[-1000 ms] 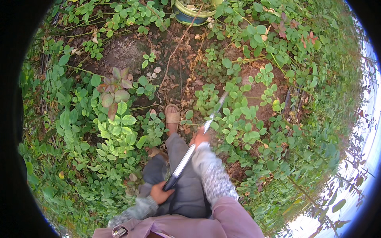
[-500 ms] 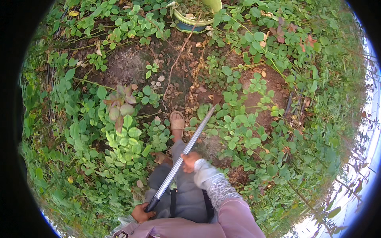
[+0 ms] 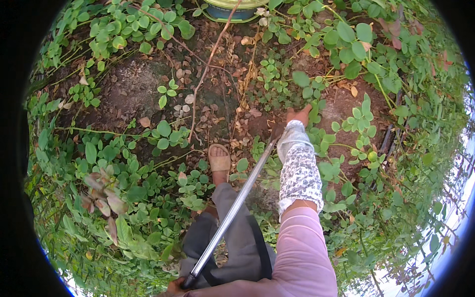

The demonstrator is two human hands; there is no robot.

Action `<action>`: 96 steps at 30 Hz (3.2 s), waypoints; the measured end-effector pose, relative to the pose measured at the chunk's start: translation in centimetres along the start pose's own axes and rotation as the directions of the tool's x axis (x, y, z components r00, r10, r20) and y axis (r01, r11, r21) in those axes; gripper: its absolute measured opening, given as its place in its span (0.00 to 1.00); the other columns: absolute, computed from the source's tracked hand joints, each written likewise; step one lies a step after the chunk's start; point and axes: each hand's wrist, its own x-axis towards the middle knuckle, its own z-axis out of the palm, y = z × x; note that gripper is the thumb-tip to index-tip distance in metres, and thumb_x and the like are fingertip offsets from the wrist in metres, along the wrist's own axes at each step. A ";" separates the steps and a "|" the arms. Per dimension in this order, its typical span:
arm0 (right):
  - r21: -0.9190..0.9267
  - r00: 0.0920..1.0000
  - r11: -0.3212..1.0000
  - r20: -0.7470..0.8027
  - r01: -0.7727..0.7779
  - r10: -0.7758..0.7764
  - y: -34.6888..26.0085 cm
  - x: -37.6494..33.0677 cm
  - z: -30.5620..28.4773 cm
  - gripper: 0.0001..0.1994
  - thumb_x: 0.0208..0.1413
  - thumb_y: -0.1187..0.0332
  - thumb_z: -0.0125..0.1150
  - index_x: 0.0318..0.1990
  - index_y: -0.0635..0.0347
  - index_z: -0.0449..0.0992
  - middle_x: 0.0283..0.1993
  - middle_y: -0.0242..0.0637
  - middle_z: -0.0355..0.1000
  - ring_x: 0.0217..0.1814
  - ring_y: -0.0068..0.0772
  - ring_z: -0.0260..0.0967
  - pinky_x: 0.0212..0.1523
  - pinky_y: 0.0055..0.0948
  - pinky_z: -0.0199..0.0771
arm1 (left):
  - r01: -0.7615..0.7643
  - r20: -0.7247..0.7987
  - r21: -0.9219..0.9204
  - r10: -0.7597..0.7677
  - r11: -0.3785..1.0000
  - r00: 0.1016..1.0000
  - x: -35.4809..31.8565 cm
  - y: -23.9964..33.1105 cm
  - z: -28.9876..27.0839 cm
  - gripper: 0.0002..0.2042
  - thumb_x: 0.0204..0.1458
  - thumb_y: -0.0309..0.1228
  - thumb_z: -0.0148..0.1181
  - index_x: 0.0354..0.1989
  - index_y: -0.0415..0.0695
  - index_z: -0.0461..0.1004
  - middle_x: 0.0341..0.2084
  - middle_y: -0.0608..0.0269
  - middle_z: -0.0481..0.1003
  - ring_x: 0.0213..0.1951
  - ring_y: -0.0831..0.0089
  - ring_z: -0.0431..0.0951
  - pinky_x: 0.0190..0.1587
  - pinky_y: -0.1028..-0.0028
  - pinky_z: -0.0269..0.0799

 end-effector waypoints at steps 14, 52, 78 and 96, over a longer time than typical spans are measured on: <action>-0.128 0.979 0.971 0.013 0.202 -0.202 -0.9 2.9 2.6 0.23 0.52 0.63 0.57 0.56 0.53 0.62 0.57 0.47 0.61 0.54 0.48 0.62 0.46 0.44 0.71 | 0.049 -0.029 0.030 -0.048 0.998 0.998 0.3 1.8 -1.6 0.24 0.39 0.38 0.71 0.46 0.43 0.75 0.26 0.62 0.78 0.29 0.78 0.76 0.36 0.76 0.71; 0.779 0.996 0.626 -0.023 -0.035 0.083 -1.4 1.6 -5.6 0.12 0.56 0.80 0.46 0.48 0.74 0.67 0.40 0.46 0.71 0.26 0.35 0.74 0.23 0.28 0.79 | -0.340 0.182 0.193 0.307 0.920 0.934 2.8 13.3 -2.8 0.17 0.41 0.39 0.67 0.38 0.44 0.75 0.20 0.64 0.73 0.26 0.75 0.74 0.31 0.73 0.70; 0.831 0.972 0.509 0.153 -0.224 0.177 -3.0 -2.2 -7.1 0.20 0.59 0.76 0.50 0.57 0.75 0.57 0.46 0.52 0.69 0.30 0.39 0.74 0.25 0.29 0.81 | -0.530 0.048 0.438 0.570 0.726 0.820 1.3 13.8 -2.8 0.14 0.32 0.37 0.66 0.26 0.44 0.71 0.15 0.55 0.69 0.21 0.57 0.72 0.26 0.63 0.68; 0.799 0.845 0.309 0.533 -0.515 0.031 -6.6 -22.9 -14.2 0.41 0.58 0.70 0.56 0.66 0.74 0.30 0.47 0.50 0.65 0.30 0.38 0.70 0.29 0.34 0.78 | -0.443 0.153 0.374 0.417 0.815 0.896 -2.0 -2.5 -1.2 0.21 0.30 0.47 0.72 0.30 0.47 0.75 0.22 0.59 0.74 0.25 0.62 0.74 0.31 0.65 0.70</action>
